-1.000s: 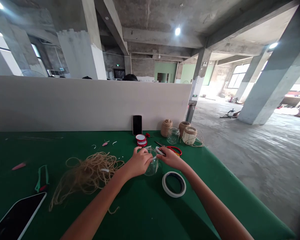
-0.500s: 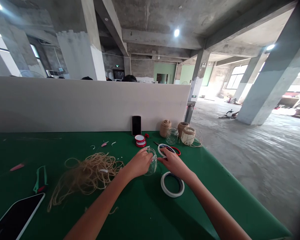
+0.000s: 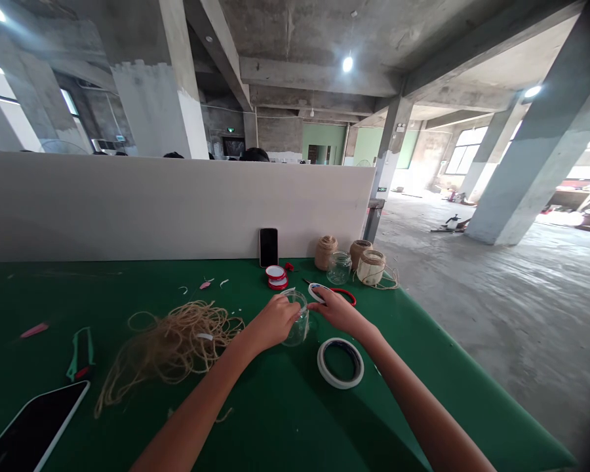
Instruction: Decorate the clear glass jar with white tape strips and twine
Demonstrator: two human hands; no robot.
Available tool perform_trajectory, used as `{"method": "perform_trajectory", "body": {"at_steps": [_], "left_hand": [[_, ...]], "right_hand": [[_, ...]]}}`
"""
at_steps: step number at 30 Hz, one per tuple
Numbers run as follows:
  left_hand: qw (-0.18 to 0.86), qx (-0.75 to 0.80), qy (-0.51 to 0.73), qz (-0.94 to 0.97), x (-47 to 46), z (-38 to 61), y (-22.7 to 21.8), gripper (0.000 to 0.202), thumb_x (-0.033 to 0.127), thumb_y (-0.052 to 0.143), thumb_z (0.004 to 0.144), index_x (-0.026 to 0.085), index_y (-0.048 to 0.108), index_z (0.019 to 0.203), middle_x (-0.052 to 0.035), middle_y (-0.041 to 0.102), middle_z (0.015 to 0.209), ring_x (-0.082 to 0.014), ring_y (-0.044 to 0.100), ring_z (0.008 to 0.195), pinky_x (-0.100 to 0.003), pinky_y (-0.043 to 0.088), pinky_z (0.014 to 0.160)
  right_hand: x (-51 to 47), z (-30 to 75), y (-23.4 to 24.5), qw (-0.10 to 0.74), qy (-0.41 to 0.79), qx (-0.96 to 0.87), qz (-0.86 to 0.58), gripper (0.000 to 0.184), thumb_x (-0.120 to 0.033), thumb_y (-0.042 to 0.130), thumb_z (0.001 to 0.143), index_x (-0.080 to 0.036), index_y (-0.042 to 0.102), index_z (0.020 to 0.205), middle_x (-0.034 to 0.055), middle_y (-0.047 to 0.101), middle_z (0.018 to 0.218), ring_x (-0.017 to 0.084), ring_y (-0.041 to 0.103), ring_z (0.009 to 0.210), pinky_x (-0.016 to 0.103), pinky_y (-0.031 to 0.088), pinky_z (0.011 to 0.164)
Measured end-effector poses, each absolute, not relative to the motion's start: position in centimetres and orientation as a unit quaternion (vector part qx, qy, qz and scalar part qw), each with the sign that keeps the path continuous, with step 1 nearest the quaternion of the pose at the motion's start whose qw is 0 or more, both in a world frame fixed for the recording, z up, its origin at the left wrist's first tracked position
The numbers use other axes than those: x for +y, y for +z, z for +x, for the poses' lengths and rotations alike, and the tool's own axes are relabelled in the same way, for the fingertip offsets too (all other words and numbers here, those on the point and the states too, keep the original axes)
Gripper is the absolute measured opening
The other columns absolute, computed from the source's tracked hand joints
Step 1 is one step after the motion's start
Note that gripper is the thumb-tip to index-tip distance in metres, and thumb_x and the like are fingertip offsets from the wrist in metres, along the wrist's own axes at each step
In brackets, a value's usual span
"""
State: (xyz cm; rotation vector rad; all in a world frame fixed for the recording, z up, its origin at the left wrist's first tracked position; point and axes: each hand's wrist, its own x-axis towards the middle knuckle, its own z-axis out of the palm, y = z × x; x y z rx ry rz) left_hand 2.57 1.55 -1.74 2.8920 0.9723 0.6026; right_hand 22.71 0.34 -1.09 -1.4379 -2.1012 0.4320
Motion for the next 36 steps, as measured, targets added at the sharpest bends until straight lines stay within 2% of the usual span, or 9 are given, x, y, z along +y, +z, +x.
{"method": "perform_trajectory", "body": {"at_steps": [10,19,22,24,26,29,36], "left_hand": [[0.045,0.278,0.214,0.936,1.8,2.4,-1.3,0.028,0.023,0.033,0.093,0.018,0.047,0.069,-0.0022,0.049,0.067,-0.0167,0.047,0.069,-0.034,0.04,0.077],[0.038,0.305,0.19,0.933,1.4,2.2,-0.6,0.032,0.032,0.033,0.093,0.018,0.052,0.071,-0.0043,0.054,0.07,-0.0208,0.052,0.077,-0.033,0.041,0.074],[0.02,0.335,0.195,0.922,1.1,2.8,-0.3,0.028,0.037,0.036,0.092,0.019,0.052,0.08,-0.005,0.057,0.074,-0.0235,0.054,0.082,-0.033,0.041,0.072],[0.008,0.329,0.194,0.924,1.1,3.2,-0.3,0.024,0.034,0.034,0.093,0.019,0.051,0.086,-0.0039,0.058,0.074,-0.022,0.055,0.08,-0.034,0.041,0.077],[-0.004,0.319,0.186,0.93,1.2,3.5,-0.5,0.024,0.028,0.031,0.094,0.019,0.051,0.085,-0.0026,0.058,0.071,-0.0191,0.055,0.072,-0.035,0.04,0.08],[-0.017,0.322,0.179,0.929,1.3,3.6,-0.7,0.024,0.024,0.032,0.093,0.018,0.052,0.08,-0.0036,0.057,0.069,-0.0187,0.053,0.066,-0.035,0.04,0.076],[0.007,0.334,0.181,0.925,0.2,2.2,0.0,0.027,0.022,0.034,0.092,0.018,0.052,0.074,-0.0048,0.053,0.071,-0.0195,0.051,0.073,-0.028,0.04,0.064]], "right_hand": [[2.0,23.1,-0.7,0.244,0.206,-0.812,-0.489,0.028,-0.041,0.055,0.081,-0.018,0.058,0.097,0.0024,0.062,0.083,0.015,0.053,0.07,0.024,0.039,0.061],[0.2,22.3,-1.0,0.261,0.182,-0.797,-0.513,0.036,-0.042,0.052,0.083,-0.018,0.054,0.11,0.0047,0.062,0.088,0.017,0.056,0.074,0.025,0.038,0.063],[0.0,22.5,-0.9,0.26,0.176,-0.795,-0.52,0.037,-0.041,0.053,0.083,-0.017,0.054,0.111,0.0043,0.062,0.088,0.017,0.055,0.073,0.024,0.038,0.062],[0.1,22.5,-0.8,0.261,0.17,-0.794,-0.522,0.037,-0.041,0.053,0.083,-0.017,0.054,0.11,0.0039,0.062,0.088,0.016,0.055,0.073,0.024,0.038,0.062],[0.1,22.6,-0.8,0.262,0.164,-0.794,-0.522,0.035,-0.042,0.054,0.083,-0.018,0.054,0.108,0.0032,0.061,0.088,0.016,0.055,0.073,0.024,0.038,0.062],[0.3,22.4,-0.8,0.261,0.161,-0.798,-0.518,0.033,-0.042,0.055,0.082,-0.018,0.055,0.104,0.0036,0.061,0.09,0.017,0.055,0.077,0.024,0.039,0.063],[-0.1,22.1,-0.5,0.251,0.168,-0.814,-0.496,0.029,-0.039,0.058,0.081,-0.02,0.056,0.103,0.0042,0.062,0.095,0.019,0.058,0.085,0.027,0.041,0.07]]}}
